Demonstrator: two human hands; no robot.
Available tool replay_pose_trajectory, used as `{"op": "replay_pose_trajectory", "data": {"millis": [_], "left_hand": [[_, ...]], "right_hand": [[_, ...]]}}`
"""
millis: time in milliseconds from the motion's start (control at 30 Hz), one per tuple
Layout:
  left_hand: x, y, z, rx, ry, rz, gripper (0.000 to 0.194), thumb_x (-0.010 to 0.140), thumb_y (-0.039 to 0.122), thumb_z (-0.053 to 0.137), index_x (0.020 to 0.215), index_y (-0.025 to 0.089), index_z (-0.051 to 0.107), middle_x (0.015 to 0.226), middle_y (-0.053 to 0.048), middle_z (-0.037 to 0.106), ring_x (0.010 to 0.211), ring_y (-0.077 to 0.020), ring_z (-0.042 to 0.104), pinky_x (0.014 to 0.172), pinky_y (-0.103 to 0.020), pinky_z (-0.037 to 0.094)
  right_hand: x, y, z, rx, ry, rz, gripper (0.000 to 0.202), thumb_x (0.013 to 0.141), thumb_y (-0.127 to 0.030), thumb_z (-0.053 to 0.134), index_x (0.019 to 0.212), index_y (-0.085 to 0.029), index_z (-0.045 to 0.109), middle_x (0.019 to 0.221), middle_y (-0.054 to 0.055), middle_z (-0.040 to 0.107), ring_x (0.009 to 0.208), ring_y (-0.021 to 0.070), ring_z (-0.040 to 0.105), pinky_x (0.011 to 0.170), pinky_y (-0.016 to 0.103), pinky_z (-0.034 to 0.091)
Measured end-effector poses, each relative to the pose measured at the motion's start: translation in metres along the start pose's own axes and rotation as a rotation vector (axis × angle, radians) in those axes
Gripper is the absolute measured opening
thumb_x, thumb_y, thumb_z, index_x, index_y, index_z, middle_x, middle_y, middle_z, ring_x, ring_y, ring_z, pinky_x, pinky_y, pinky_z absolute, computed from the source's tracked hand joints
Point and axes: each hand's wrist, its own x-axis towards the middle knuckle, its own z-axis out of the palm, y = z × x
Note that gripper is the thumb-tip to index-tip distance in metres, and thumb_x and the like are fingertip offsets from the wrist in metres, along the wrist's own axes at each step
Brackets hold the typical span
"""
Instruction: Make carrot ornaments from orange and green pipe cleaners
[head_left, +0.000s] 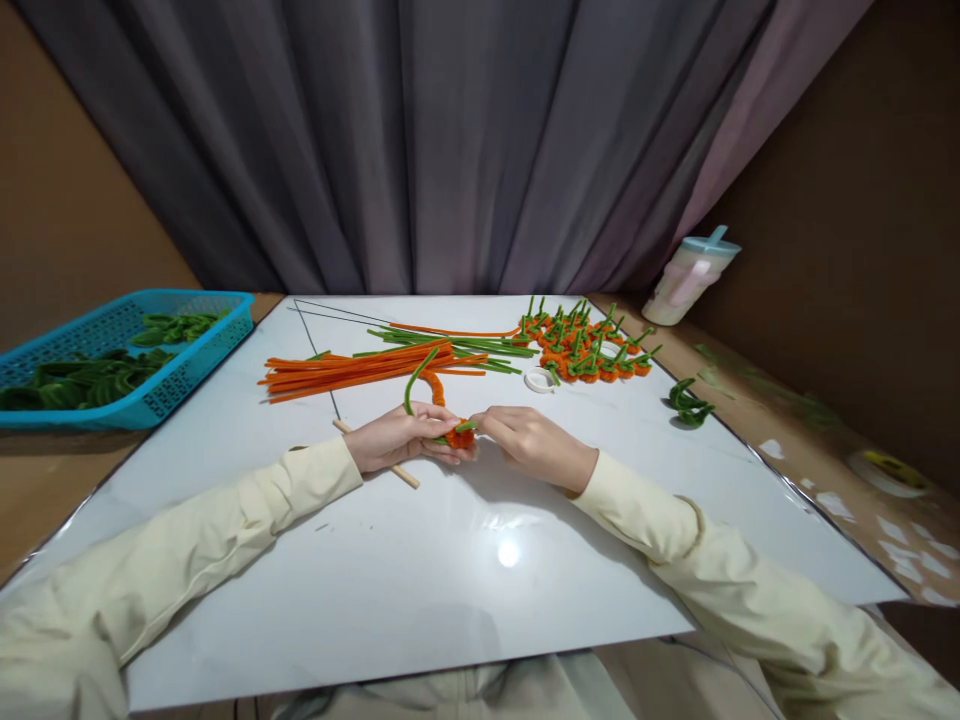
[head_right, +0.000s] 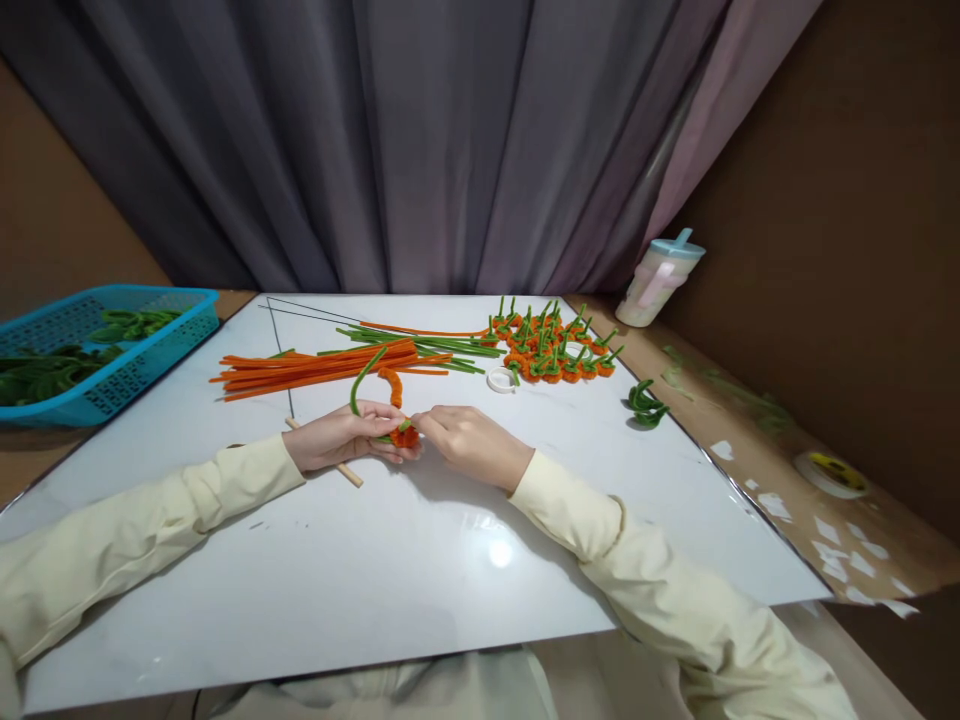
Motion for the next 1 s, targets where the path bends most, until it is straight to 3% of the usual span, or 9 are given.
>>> {"op": "replay_pose_trajectory", "data": {"millis": [167, 433, 600, 767, 1000], "left_hand": [[0.001, 0.001, 0.003, -0.07, 0.051, -0.016, 0.013, 0.081, 0.02, 0.061, 0.089, 0.009, 0.06, 0.085, -0.014, 0.071, 0.079, -0.0198, 0.069, 0.081, -0.031, 0.052], [0.001, 0.001, 0.003, -0.089, 0.021, -0.005, 0.026, 0.077, 0.013, 0.064, 0.103, 0.008, 0.062, 0.106, -0.014, 0.066, 0.103, -0.0207, 0.06, 0.097, -0.029, 0.044], [0.002, -0.001, 0.003, -0.038, 0.077, 0.011, 0.023, 0.078, 0.014, 0.063, 0.099, 0.005, 0.064, 0.104, -0.015, 0.067, 0.101, -0.0186, 0.062, 0.098, -0.027, 0.043], [0.001, -0.001, 0.003, -0.024, 0.113, 0.038, 0.025, 0.079, 0.016, 0.063, 0.102, 0.005, 0.063, 0.103, -0.015, 0.067, 0.098, -0.0183, 0.063, 0.096, -0.027, 0.044], [0.001, -0.001, 0.01, 0.031, 0.209, 0.098, 0.028, 0.074, 0.02, 0.068, 0.098, 0.006, 0.064, 0.098, -0.014, 0.069, 0.093, -0.0196, 0.064, 0.093, -0.031, 0.045]], "right_hand": [[0.0, 0.002, 0.002, -0.016, 0.021, 0.005, 0.027, 0.079, 0.002, 0.028, 0.092, -0.013, 0.048, 0.073, 0.008, 0.06, 0.066, 0.0164, 0.055, 0.061, 0.025, 0.044], [-0.004, 0.01, 0.002, -0.102, 0.064, 0.041, 0.032, 0.072, 0.005, 0.028, 0.088, -0.012, 0.049, 0.07, 0.008, 0.059, 0.065, 0.0176, 0.055, 0.059, 0.026, 0.044], [-0.005, 0.009, 0.006, -0.052, 0.077, 0.081, 0.029, 0.073, 0.004, 0.03, 0.089, -0.012, 0.05, 0.072, 0.009, 0.061, 0.064, 0.017, 0.056, 0.059, 0.026, 0.046], [-0.006, 0.006, 0.014, 0.094, 0.141, 0.184, 0.024, 0.081, -0.002, 0.038, 0.098, -0.013, 0.05, 0.087, 0.01, 0.066, 0.074, 0.0165, 0.062, 0.063, 0.025, 0.049], [-0.004, -0.002, 0.022, 0.182, 0.203, 0.28, 0.016, 0.088, -0.01, 0.04, 0.097, -0.013, 0.053, 0.084, 0.008, 0.067, 0.072, 0.0156, 0.064, 0.063, 0.024, 0.05]]}}
